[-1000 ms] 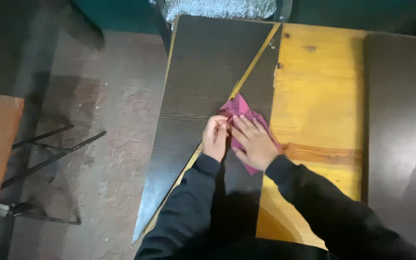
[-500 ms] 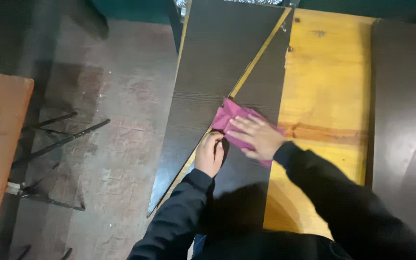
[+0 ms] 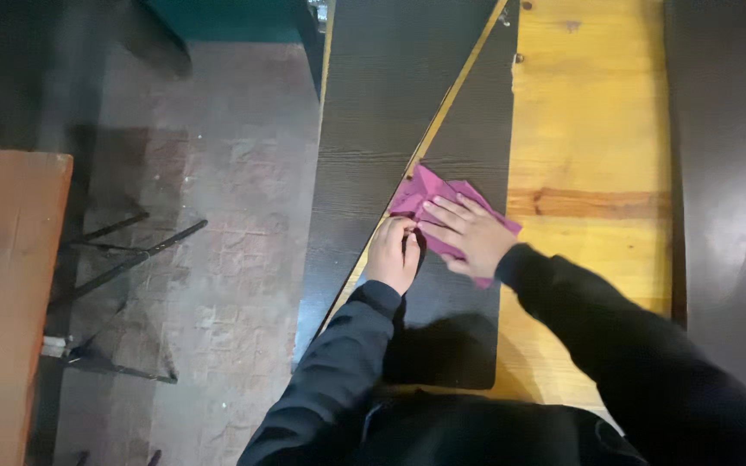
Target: The person wipes wood panels with a cloth, handling and turning them over one at a time on a table.
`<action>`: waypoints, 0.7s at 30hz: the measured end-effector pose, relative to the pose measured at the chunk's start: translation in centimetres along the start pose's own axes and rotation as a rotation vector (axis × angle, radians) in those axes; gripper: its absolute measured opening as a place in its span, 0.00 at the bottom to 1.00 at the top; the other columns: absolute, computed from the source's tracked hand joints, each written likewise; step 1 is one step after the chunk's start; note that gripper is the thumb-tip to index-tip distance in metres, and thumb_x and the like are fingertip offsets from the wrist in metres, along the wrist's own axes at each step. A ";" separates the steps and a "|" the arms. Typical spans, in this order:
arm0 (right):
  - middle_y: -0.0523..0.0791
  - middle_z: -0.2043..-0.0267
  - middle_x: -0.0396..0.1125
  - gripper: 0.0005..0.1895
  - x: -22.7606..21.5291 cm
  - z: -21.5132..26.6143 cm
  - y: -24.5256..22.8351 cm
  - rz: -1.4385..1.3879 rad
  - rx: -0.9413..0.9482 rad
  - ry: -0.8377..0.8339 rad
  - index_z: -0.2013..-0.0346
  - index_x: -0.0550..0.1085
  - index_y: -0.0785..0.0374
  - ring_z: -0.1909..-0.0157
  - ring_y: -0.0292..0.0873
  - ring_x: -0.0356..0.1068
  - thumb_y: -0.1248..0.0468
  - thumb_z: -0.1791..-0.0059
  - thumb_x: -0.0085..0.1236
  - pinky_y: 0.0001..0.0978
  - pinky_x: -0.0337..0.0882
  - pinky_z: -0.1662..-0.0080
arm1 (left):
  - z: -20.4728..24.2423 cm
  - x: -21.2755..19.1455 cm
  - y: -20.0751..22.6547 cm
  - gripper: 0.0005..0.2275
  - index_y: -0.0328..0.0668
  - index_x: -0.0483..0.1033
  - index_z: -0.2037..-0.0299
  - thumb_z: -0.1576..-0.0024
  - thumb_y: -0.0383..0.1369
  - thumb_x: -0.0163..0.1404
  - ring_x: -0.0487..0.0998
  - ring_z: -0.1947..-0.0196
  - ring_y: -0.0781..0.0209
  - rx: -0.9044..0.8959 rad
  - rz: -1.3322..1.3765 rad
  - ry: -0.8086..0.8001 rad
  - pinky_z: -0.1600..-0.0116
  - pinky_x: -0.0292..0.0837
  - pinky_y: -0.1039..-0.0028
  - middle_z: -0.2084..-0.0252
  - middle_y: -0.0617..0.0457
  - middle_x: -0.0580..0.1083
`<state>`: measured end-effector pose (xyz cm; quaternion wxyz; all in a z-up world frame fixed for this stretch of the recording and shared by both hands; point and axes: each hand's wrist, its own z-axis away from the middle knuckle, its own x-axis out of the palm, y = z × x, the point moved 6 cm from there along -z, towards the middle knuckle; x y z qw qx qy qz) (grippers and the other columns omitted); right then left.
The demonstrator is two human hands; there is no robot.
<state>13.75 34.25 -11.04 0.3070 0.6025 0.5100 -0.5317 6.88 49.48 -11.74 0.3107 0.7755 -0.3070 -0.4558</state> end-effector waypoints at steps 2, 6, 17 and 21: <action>0.46 0.22 0.52 0.41 -0.6 -0.1 1.5 0.021 0.027 -0.025 0.30 0.63 0.43 0.22 0.51 0.51 0.49 0.59 0.55 0.55 0.51 0.29 | 0.1 0.1 -0.2 0.06 0.43 0.70 0.55 0.39 0.30 0.44 0.77 0.57 0.44 -0.003 0.012 -0.012 0.49 0.72 0.58 0.61 0.47 0.71; 0.52 0.22 0.49 0.41 -0.2 -1.7 3.8 0.141 0.364 -0.006 0.28 0.60 0.50 0.21 0.55 0.48 0.48 0.56 0.52 0.58 0.47 0.28 | -0.2 -0.3 0.3 0.05 0.42 0.71 0.56 0.38 0.29 0.42 0.75 0.58 0.40 0.010 0.066 -0.024 0.52 0.72 0.58 0.61 0.46 0.71; 0.50 0.26 0.57 0.37 0.2 0.2 -0.9 0.006 0.052 0.033 0.32 0.65 0.50 0.25 0.53 0.55 0.50 0.57 0.53 0.57 0.53 0.29 | 1.0 1.2 -1.7 0.04 0.45 0.68 0.62 0.37 0.29 0.39 0.75 0.59 0.40 -0.004 0.031 -0.076 0.51 0.71 0.56 0.66 0.46 0.69; 0.47 0.26 0.58 0.37 -0.9 -1.0 3.2 0.130 0.221 0.058 0.33 0.67 0.49 0.25 0.50 0.56 0.47 0.57 0.53 0.53 0.53 0.29 | 0.4 0.4 -0.5 0.06 0.46 0.71 0.59 0.36 0.29 0.39 0.77 0.59 0.43 -0.039 -0.024 -0.077 0.50 0.73 0.58 0.65 0.49 0.71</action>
